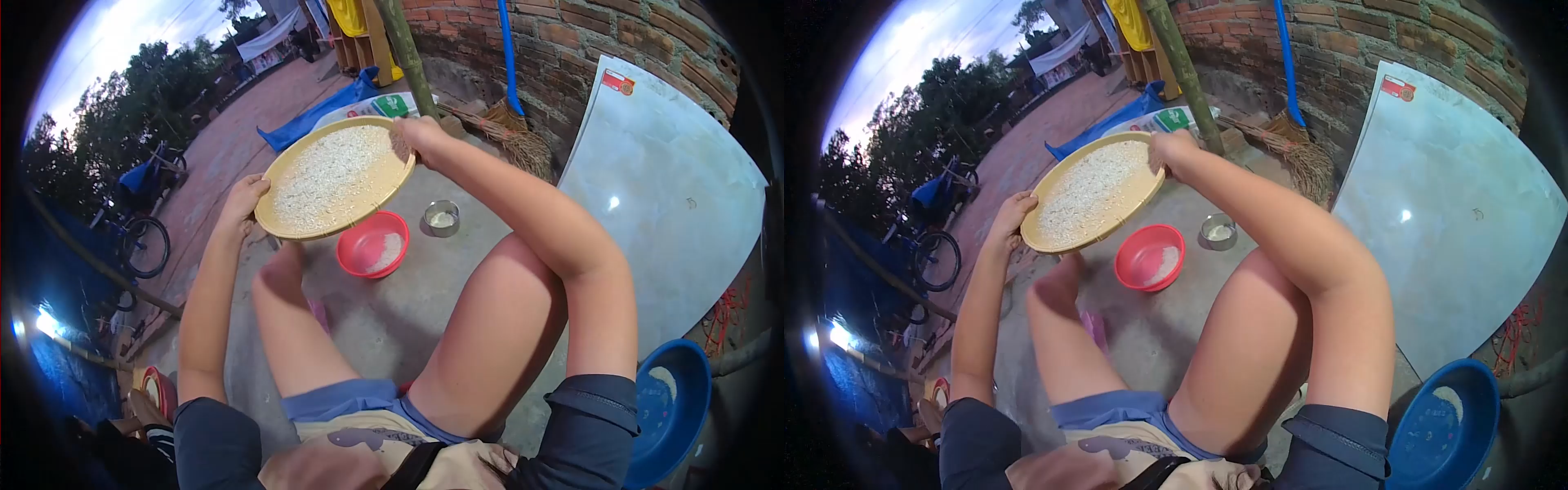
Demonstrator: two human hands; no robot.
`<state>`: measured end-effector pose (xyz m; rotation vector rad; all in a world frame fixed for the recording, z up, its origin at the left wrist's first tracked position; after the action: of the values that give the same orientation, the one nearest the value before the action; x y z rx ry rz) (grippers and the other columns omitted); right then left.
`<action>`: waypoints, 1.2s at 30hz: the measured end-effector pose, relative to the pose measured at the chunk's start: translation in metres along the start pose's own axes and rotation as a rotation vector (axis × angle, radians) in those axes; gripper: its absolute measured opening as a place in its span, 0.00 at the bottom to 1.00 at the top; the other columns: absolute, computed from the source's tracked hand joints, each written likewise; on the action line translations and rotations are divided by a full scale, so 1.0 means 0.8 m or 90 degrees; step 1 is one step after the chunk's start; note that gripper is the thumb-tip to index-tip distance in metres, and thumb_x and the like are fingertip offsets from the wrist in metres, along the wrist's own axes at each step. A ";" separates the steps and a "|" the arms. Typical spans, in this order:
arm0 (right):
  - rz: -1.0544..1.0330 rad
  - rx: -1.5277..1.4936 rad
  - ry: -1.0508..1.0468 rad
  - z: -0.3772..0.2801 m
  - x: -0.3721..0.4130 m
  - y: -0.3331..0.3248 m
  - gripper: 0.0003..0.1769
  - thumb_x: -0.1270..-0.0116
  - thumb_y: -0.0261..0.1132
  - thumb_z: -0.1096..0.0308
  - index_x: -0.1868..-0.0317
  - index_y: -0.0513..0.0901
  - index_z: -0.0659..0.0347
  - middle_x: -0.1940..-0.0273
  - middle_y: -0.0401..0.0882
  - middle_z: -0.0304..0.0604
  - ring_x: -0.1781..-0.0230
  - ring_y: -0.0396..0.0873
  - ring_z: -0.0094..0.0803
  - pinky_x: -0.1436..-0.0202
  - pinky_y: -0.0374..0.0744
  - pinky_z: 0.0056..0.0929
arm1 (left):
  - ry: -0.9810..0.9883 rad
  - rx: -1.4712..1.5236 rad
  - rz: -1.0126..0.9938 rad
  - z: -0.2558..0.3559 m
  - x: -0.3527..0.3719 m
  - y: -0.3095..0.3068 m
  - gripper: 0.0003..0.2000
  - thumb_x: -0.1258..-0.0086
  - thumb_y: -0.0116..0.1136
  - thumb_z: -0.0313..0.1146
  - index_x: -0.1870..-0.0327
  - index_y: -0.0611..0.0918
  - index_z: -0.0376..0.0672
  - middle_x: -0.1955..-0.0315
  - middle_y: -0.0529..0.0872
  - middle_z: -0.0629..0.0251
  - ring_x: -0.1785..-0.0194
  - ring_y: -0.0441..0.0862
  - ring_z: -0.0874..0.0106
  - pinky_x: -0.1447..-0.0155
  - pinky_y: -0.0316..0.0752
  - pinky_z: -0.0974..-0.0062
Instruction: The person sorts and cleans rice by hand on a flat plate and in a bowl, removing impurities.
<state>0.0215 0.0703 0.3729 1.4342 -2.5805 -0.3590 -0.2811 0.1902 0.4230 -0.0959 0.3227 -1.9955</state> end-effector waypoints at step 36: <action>0.461 0.968 0.142 0.357 0.094 -0.271 0.11 0.39 0.57 0.68 0.62 0.72 0.68 0.63 0.79 0.60 0.60 0.77 0.58 0.57 0.75 0.49 | 0.147 -0.493 -0.274 -0.413 -0.058 0.399 0.14 0.36 0.44 0.29 0.49 0.70 0.39 0.71 0.84 0.51 0.67 0.84 0.55 0.64 0.78 0.56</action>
<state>0.0831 -0.0679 0.0394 0.3757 -2.7633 1.9974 -0.0514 0.1643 0.0237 -0.4548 1.3046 -2.1921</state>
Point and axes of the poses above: each hand's wrist, its own x-axis away from the middle knuckle, its own y-axis out of the palm, z = x × y, the point moved 1 cm from there along -x, towards the middle knuckle
